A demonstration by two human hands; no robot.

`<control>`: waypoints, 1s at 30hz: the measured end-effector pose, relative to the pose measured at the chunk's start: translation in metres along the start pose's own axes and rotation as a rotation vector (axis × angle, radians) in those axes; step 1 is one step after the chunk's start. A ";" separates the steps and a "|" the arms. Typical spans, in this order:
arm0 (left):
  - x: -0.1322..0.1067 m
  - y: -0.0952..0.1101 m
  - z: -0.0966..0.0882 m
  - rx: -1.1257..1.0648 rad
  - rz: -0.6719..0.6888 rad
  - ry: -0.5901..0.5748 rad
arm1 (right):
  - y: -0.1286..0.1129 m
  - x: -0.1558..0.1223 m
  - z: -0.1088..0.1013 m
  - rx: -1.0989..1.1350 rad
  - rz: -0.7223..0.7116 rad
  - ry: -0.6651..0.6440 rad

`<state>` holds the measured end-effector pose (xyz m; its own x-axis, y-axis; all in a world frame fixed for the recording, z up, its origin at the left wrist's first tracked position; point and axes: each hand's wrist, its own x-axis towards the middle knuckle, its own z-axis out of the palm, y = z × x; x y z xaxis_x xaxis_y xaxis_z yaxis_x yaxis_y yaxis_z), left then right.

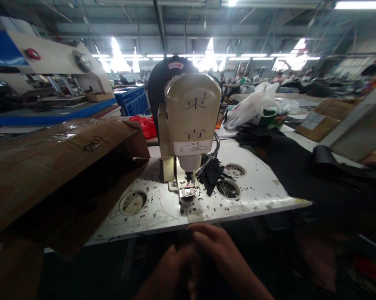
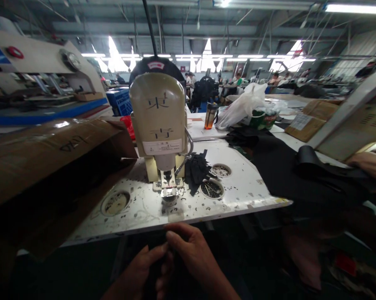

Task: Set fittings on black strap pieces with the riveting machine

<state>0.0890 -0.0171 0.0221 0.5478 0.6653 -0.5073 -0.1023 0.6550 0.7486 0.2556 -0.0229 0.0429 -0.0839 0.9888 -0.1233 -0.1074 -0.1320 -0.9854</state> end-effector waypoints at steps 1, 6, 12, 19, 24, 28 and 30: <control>0.001 -0.001 0.000 0.034 0.015 0.020 | 0.000 0.001 0.001 -0.028 0.002 0.014; 0.005 -0.006 0.001 0.193 0.061 0.108 | 0.005 0.006 0.006 -0.225 0.041 0.070; 0.008 -0.008 -0.001 0.196 0.065 0.066 | 0.006 0.008 0.011 -0.270 -0.056 0.132; 0.004 -0.010 -0.008 0.176 0.039 0.004 | -0.002 0.010 0.004 -0.024 -0.084 0.272; 0.000 -0.004 -0.011 0.097 -0.002 0.141 | -0.002 0.025 -0.015 0.591 -0.001 0.350; 0.001 0.017 -0.002 -0.019 0.134 0.340 | 0.008 0.029 -0.007 0.615 0.101 0.138; 0.004 0.030 0.005 -0.055 0.184 0.320 | 0.013 0.028 0.005 0.610 0.145 0.054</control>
<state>0.0922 0.0031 0.0449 0.2299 0.8463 -0.4805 -0.2239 0.5265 0.8202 0.2471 0.0032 0.0271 -0.0913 0.9578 -0.2727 -0.6459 -0.2654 -0.7158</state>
